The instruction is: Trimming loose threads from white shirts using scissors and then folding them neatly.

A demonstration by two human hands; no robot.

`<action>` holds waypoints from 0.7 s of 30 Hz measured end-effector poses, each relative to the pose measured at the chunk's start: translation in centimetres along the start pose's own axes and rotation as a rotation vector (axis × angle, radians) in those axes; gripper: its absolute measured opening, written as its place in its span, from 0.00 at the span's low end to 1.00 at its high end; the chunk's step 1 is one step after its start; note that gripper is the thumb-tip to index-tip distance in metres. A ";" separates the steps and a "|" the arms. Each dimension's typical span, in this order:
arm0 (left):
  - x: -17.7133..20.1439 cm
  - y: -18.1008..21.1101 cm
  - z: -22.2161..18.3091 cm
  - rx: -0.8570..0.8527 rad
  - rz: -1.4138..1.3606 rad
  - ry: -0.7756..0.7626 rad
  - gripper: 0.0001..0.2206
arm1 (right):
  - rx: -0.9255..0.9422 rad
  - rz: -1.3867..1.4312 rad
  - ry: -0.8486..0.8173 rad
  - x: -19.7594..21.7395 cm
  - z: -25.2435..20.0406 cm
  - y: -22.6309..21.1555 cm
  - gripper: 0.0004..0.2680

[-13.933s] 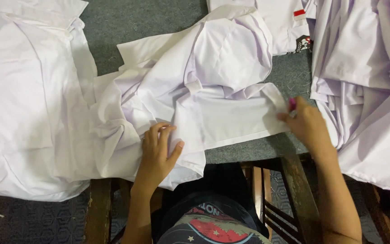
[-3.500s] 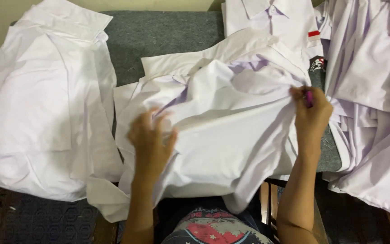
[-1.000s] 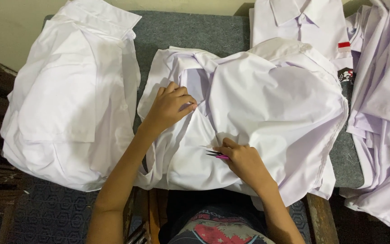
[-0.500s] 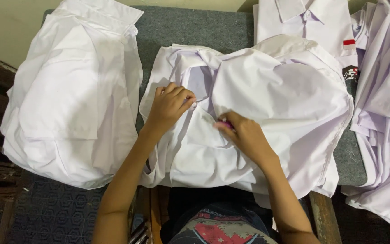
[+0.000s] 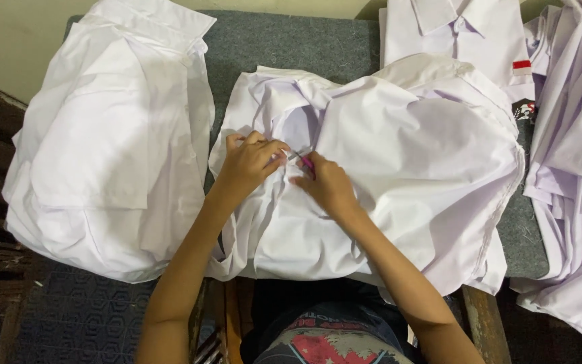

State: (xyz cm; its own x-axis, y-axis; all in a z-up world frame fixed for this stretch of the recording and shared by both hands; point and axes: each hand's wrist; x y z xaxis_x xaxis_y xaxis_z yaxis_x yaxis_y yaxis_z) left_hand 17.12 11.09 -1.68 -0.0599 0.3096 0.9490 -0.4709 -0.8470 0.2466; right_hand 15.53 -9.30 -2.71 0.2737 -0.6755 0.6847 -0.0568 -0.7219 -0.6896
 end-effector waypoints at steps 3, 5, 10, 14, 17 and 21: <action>-0.4 0.0 -0.4 0.024 -0.022 -0.012 0.12 | 0.012 -0.020 -0.012 -0.8 -0.5 1.1 0.15; -0.8 -0.2 -0.5 -0.011 0.026 0.042 0.10 | 0.014 -0.056 0.001 -0.7 -0.9 0.9 0.15; -2.9 -1.2 -1.0 -0.078 0.206 0.197 0.05 | 0.012 -0.025 -0.025 -0.7 -1.8 1.7 0.13; -3.8 -1.9 -1.2 -0.100 0.154 0.283 0.05 | 0.082 -0.068 -0.033 -0.8 -1.6 2.5 0.12; -3.7 -1.6 -1.2 -0.125 0.142 0.355 0.06 | 0.071 -0.033 -0.072 0.0 -1.9 1.7 0.14; -4.3 -2.3 -1.2 -0.168 0.104 0.403 0.06 | 0.133 0.093 -0.115 0.7 -2.1 1.7 0.17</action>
State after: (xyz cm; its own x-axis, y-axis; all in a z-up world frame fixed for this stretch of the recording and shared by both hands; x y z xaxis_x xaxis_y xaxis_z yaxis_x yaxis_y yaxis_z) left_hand 17.38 12.19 -6.60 -0.4367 0.3981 0.8067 -0.5784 -0.8111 0.0871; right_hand 13.65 -11.33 -2.87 0.3816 -0.7110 0.5906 0.0389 -0.6261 -0.7788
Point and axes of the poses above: each hand's wrist, its own z-axis towards the middle knuckle, its own x-axis out of the back of the hand, y = z × x, and after that the axes turned 5 degrees about z, right-handed
